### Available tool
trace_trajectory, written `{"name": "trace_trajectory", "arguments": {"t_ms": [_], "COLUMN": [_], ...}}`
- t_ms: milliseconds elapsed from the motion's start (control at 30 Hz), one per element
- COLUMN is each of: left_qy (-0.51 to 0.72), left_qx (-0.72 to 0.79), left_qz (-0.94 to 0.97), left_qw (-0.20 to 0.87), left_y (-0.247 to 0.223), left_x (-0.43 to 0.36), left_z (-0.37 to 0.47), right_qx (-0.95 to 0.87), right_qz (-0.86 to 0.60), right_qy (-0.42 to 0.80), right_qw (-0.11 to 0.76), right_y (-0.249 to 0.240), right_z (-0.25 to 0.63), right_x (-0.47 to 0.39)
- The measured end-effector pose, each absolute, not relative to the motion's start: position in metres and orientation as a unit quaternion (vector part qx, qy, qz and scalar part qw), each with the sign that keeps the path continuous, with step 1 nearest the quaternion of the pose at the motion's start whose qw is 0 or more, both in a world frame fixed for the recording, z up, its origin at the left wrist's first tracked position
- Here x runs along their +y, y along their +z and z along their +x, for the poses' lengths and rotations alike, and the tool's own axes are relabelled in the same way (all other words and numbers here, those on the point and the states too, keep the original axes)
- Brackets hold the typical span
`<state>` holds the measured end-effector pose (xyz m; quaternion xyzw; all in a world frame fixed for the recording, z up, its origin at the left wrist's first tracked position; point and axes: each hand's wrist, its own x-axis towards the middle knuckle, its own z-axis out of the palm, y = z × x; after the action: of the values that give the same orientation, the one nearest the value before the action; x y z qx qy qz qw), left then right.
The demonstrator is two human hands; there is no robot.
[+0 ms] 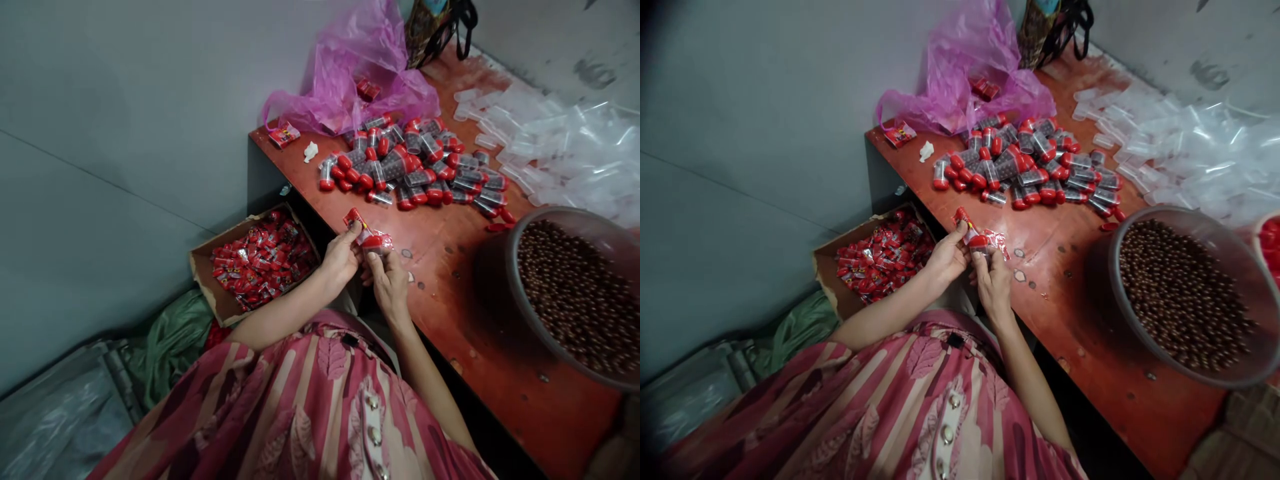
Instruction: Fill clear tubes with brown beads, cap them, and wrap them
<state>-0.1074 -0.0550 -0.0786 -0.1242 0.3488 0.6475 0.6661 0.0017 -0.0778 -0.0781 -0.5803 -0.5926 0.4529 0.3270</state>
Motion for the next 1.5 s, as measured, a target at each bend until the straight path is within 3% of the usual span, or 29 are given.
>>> {"name": "trace_trajectory", "arguments": {"t_ms": [800, 1300, 1500], "left_qy": [0.651, 0.626, 0.591], "left_qx": [0.36, 0.389, 0.384], "left_qz": [-0.047, 0.036, 0.097], "left_qw": [0.666, 0.675, 0.702], "left_y": [-0.077, -0.075, -0.081], "left_x": [-0.058, -0.062, -0.065], "left_z": [-0.102, -0.098, -0.104], "right_qx": [-0.523, -0.522, -0.564], "right_qz": [-0.549, -0.545, -0.568], "right_qy": [0.523, 0.516, 0.445], "right_qw": [0.389, 0.405, 0.401], "right_y": [-0.075, -0.077, -0.084], "right_z": [0.002, 0.003, 0.006], "right_x": [-0.081, -0.082, -0.083]}}
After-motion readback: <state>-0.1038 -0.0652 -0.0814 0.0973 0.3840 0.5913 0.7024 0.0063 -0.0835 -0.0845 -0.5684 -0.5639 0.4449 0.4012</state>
